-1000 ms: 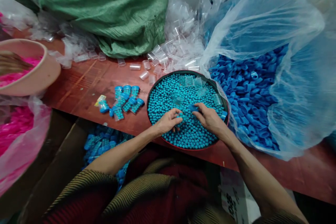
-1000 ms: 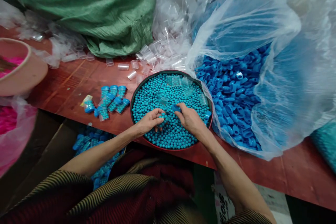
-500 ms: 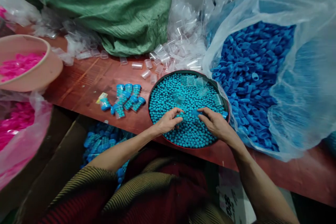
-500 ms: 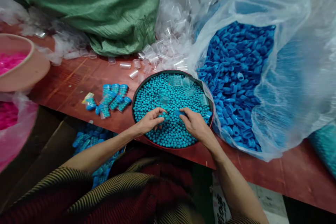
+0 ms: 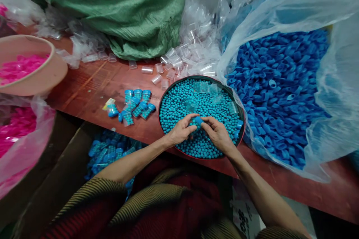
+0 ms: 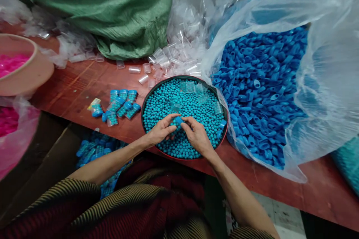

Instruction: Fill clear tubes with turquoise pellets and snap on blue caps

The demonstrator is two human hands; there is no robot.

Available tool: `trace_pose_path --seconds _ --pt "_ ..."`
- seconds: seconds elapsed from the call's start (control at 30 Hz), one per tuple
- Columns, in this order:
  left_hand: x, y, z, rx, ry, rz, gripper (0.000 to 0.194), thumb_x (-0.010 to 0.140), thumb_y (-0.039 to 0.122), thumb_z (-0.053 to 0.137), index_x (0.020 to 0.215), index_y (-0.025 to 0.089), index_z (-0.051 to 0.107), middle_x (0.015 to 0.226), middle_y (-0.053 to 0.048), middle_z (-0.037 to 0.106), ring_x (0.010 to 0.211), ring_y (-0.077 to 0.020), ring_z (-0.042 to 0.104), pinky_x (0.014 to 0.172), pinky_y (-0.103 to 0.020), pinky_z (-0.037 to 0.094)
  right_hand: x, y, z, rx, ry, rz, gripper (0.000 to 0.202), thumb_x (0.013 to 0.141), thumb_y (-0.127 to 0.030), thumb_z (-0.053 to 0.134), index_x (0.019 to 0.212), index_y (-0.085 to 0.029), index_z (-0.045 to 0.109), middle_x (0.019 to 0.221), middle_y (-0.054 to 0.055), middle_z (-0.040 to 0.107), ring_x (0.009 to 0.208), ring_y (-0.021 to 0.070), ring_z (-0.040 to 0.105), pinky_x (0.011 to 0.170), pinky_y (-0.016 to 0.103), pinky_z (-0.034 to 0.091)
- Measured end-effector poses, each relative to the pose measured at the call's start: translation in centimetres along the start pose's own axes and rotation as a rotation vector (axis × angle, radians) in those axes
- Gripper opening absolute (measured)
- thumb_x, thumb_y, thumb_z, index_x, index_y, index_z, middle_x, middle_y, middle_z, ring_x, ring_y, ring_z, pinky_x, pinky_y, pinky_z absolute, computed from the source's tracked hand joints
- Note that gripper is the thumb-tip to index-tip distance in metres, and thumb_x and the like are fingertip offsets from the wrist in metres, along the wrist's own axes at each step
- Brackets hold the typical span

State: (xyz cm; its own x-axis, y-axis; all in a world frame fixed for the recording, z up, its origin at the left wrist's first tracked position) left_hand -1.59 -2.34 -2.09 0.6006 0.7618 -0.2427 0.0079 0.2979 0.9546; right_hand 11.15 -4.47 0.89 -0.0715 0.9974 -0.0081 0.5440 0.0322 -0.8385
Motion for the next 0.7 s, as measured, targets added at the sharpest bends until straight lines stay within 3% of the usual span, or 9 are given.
trace_pose_path --seconds 0.13,0.27,0.37,0.53,0.7 --pt "-0.3 0.3 0.1 -0.027 -0.018 0.031 0.054 0.080 0.037 0.057 0.129 0.020 0.041 0.081 0.001 0.054 0.048 -0.0047 0.047 0.042 -0.017 0.035 -0.6 -0.7 -0.2 -0.056 0.148 -0.067 0.026 0.087 -0.030 0.049 0.105 -0.021 0.067 0.092 0.006 0.071 0.078 0.0186 0.065 0.073 0.032 0.052" --pt "-0.2 0.1 -0.1 -0.010 -0.003 0.013 0.055 0.080 0.037 0.057 0.130 0.020 0.040 0.079 0.001 0.052 0.050 -0.0053 0.049 0.042 -0.017 0.037 -0.7 0.1 -1.0 0.016 0.209 -0.033 0.027 0.088 -0.030 0.050 0.109 -0.022 0.065 0.089 0.004 0.071 0.073 0.0168 0.065 0.070 0.032 0.054" --pt "-0.1 -0.2 -0.1 -0.027 -0.015 -0.016 0.058 0.078 0.037 0.060 0.130 0.019 0.040 0.075 0.002 0.050 0.049 -0.0057 0.050 0.040 -0.017 0.035 -0.8 -0.2 -1.7 -0.117 0.260 -0.136 0.026 0.087 -0.027 0.053 0.110 -0.022 0.065 0.098 0.006 0.070 0.088 0.0194 0.064 0.081 0.037 0.052" --pt "-0.1 -0.2 0.0 -0.100 -0.017 -0.028 0.062 0.078 0.040 0.061 0.132 0.019 0.039 0.072 0.003 0.051 0.048 -0.0058 0.050 0.040 -0.017 0.034 -1.6 -1.8 -0.7 -0.344 0.238 -0.390 0.029 0.091 -0.020 0.044 0.110 -0.023 0.066 0.094 0.008 0.069 0.088 0.0194 0.062 0.079 0.036 0.052" --pt "-0.2 -0.3 0.0 -0.151 -0.021 -0.064 0.060 0.078 0.038 0.061 0.131 0.019 0.041 0.069 0.004 0.049 0.046 -0.0053 0.049 0.040 -0.017 0.033 -2.3 -2.1 -0.2 -0.487 0.191 -0.512 0.036 0.092 -0.014 0.038 0.114 -0.020 0.065 0.101 0.010 0.070 0.086 0.0184 0.061 0.078 0.035 0.049"
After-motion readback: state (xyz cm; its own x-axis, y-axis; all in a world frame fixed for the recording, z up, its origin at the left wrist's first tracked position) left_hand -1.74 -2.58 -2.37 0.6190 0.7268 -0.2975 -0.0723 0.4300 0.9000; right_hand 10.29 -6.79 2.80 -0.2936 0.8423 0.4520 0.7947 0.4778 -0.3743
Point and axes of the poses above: each hand's wrist, its own x-axis towards the middle knuckle, its own z-axis out of the palm, y = z × x, the point moved 6 cm from there along x, towards the middle knuckle
